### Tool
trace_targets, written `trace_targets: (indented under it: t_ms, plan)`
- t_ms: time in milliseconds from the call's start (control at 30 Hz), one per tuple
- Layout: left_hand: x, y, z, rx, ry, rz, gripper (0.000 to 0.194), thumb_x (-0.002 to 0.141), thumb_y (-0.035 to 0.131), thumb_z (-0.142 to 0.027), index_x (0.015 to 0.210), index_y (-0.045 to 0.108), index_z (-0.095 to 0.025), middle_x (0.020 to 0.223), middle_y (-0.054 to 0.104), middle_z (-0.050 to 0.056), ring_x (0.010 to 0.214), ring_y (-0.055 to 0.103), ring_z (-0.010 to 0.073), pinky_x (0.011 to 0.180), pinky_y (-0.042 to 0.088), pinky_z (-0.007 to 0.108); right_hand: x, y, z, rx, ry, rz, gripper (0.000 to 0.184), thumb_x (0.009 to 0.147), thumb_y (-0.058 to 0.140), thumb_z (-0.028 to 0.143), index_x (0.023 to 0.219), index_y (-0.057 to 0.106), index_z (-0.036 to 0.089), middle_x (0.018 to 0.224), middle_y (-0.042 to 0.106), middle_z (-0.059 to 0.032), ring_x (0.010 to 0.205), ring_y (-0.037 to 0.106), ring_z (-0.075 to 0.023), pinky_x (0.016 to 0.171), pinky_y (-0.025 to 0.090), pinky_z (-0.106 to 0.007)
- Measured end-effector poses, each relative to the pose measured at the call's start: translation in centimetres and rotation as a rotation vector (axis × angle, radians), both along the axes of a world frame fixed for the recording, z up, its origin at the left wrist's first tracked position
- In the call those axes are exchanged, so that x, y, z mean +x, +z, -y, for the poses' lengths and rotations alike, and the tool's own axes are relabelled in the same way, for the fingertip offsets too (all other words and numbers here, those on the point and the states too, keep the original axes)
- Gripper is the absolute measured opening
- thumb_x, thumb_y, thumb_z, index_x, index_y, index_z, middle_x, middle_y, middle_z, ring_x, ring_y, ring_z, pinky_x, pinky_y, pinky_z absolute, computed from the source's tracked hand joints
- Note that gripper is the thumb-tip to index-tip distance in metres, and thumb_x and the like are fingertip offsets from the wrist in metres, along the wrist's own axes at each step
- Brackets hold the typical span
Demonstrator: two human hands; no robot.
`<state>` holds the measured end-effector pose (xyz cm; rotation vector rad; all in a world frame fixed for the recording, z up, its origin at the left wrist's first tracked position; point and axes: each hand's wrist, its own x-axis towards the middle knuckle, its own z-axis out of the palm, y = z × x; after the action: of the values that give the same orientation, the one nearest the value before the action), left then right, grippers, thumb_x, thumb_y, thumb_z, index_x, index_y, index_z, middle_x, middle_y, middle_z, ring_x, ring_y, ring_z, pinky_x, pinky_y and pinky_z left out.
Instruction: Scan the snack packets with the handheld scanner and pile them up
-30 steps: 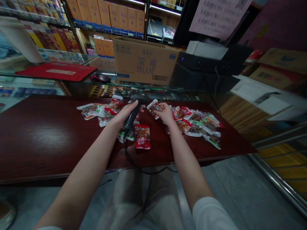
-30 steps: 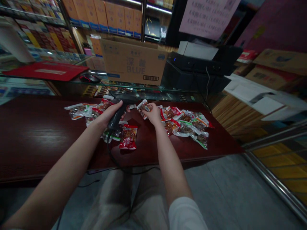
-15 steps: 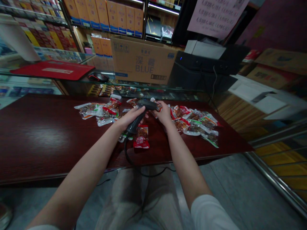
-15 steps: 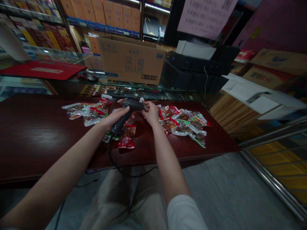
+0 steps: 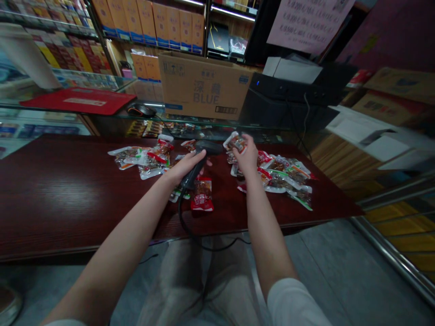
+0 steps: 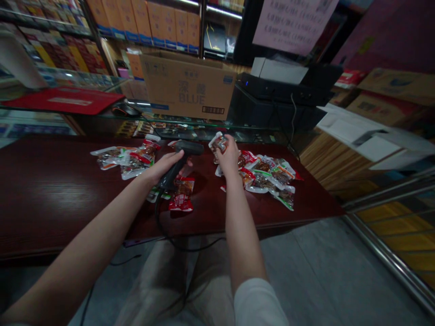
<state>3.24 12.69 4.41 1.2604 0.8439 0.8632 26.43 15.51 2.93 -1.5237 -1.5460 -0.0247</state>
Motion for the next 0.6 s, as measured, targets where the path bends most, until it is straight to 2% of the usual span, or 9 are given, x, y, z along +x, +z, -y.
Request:
trace_targets:
  t_ms: [100,200,267,333,467,600]
  plan:
    - [-0.9,0.4,-0.5,-0.027,0.065,0.008,0.053,0.078,0.064,-0.064,0.092,0.064,-0.014,0.054,0.059,0.001,0.044,0.052,0.0105,0.039,0.038,0.02,3.1,0.6,0.7,0.004,-0.128,0.019,0.038,0.077,0.056,0.019,0.115,0.056,0.017,0.117,0.063,-0.0129,0.108,0.058,-0.0257,0.098,0.042,-0.041]
    - [-1.9,1.2,-0.7,-0.038,0.122,0.011,0.05,0.084,0.058,-0.061,0.09,0.066,-0.013,0.05,0.057,0.001,0.042,0.05,0.0097,0.038,0.036,0.019,5.8,0.5,1.5,-0.126,-0.362,-0.019,0.031,0.077,0.059,0.026,0.107,0.062,0.018,0.106,0.065,-0.0125,0.104,0.058,-0.0302,0.096,0.042,-0.049]
    - [-2.6,1.7,-0.8,-0.04,0.16,0.043,0.047,0.089,0.053,-0.058,0.089,0.067,-0.013,0.05,0.056,0.001,0.042,0.05,0.0092,0.04,0.037,0.02,6.7,0.3,1.9,-0.211,-0.498,-0.034,0.026,0.078,0.06,0.031,0.1,0.065,0.018,0.105,0.064,-0.0135,0.108,0.055,-0.0338,0.098,0.037,-0.057]
    - [-3.3,2.0,-0.8,-0.036,0.207,0.083,0.045,0.092,0.05,-0.054,0.092,0.068,-0.013,0.05,0.055,0.001,0.042,0.05,0.0094,0.041,0.037,0.02,6.8,0.1,2.1,-0.247,-0.573,-0.048,0.024,0.077,0.062,0.033,0.096,0.067,0.019,0.111,0.061,-0.015,0.114,0.051,-0.0361,0.101,0.033,-0.062]
    - [-4.5,2.1,-1.3,-0.039,0.273,0.092,0.046,0.094,0.047,-0.054,0.097,0.067,-0.013,0.05,0.054,0.0,0.042,0.049,0.0099,0.041,0.036,0.021,5.9,0.2,2.2,-0.193,-0.573,-0.046,0.025,0.076,0.062,0.03,0.099,0.068,0.021,0.122,0.056,-0.0137,0.119,0.048,-0.0356,0.103,0.029,-0.063]
    - [-5.5,2.0,-1.8,-0.071,0.29,0.103,0.045,0.096,0.045,-0.052,0.096,0.066,-0.012,0.05,0.054,0.0,0.043,0.049,0.0088,0.042,0.037,0.019,4.4,0.5,1.6,-0.027,-0.503,0.046,0.026,0.078,0.057,0.025,0.102,0.066,0.023,0.125,0.058,-0.0107,0.124,0.046,-0.0332,0.109,0.018,-0.063]
